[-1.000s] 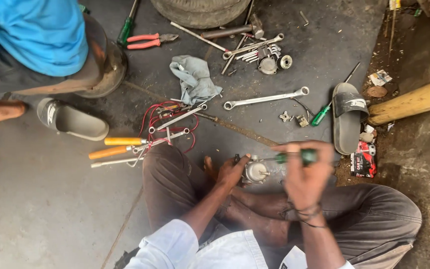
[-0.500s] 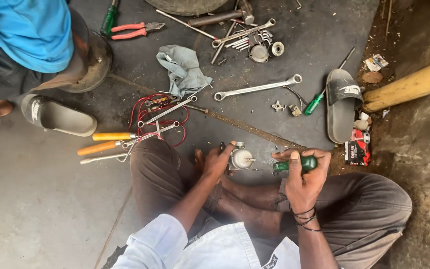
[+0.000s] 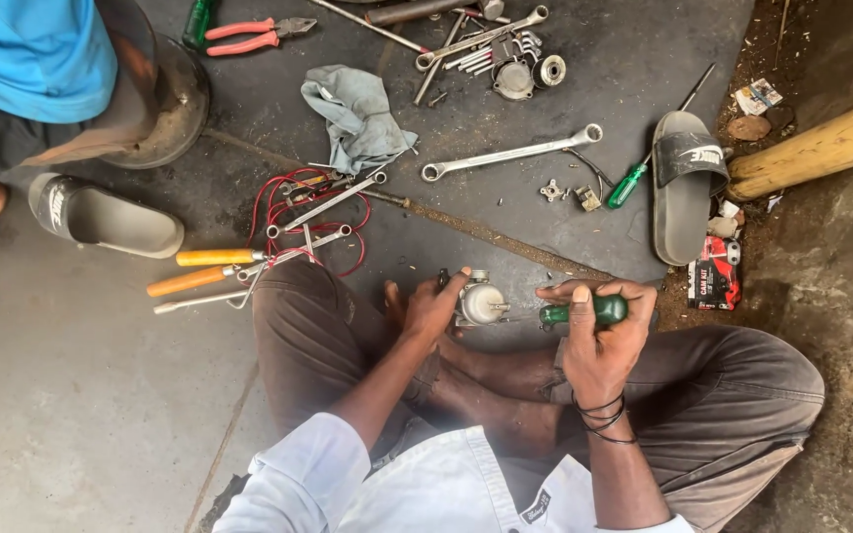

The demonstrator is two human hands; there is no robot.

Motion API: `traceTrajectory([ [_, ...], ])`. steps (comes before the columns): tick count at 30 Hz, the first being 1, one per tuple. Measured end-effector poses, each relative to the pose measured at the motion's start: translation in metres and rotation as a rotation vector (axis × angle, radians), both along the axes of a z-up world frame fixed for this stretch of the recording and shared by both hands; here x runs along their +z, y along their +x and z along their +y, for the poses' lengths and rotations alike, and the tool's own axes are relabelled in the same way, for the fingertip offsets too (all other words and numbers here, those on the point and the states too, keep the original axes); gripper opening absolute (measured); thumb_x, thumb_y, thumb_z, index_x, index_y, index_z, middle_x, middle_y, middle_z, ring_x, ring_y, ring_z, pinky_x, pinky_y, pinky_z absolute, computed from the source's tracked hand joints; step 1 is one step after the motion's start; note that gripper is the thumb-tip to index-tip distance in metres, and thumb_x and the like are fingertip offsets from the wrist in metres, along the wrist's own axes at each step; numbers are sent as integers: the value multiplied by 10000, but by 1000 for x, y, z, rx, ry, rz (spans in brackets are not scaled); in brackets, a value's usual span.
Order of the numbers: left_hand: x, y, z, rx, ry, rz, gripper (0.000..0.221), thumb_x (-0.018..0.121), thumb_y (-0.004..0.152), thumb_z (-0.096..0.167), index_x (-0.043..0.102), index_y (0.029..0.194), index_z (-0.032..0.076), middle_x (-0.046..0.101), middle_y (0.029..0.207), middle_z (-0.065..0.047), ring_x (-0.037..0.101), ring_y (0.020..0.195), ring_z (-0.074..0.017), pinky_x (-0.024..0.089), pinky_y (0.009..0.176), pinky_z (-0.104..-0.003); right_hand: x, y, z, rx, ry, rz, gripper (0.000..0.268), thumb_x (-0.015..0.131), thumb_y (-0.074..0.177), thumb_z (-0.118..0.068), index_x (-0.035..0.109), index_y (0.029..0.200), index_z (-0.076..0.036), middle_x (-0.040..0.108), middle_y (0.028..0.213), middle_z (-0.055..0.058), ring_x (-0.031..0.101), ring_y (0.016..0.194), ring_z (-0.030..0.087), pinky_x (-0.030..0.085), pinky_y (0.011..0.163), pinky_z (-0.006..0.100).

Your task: Dismantle and inspect a motorcycle carburetor using a screwdriver.

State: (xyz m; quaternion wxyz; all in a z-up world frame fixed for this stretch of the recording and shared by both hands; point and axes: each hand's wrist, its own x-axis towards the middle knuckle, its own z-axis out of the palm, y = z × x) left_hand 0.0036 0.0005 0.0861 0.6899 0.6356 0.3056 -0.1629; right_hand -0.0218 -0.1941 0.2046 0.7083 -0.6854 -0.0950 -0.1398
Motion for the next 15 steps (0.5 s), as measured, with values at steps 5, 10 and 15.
traceTrajectory([
  [5, 4, -1, 0, -31, 24, 31, 543, 680, 899, 497, 734, 1073, -14, 728, 790, -131, 693, 513, -200, 495, 338, -277, -4, 5, -3, 50, -188, -39, 231, 566, 1076, -90, 357, 1156, -29, 710, 985, 184, 759, 960, 253, 659, 854, 390],
  [10, 4, 0, 1, -44, 55, 70, 574, 675, 898, 503, 699, 1127, -23, 738, 821, -165, 727, 538, -223, 524, 344, -277, 23, 5, 1, 172, -443, -73, 380, 593, 1024, -121, 367, 1297, 17, 723, 1030, 177, 740, 1000, 241, 628, 861, 395],
  [15, 5, -1, 2, -35, 67, 94, 588, 658, 901, 514, 711, 1112, -32, 744, 824, -157, 721, 533, -225, 506, 341, -277, 9, 5, -6, 148, -460, 7, 460, 706, 980, -89, 413, 1322, 2, 766, 1088, 127, 765, 1039, 228, 650, 852, 326],
])
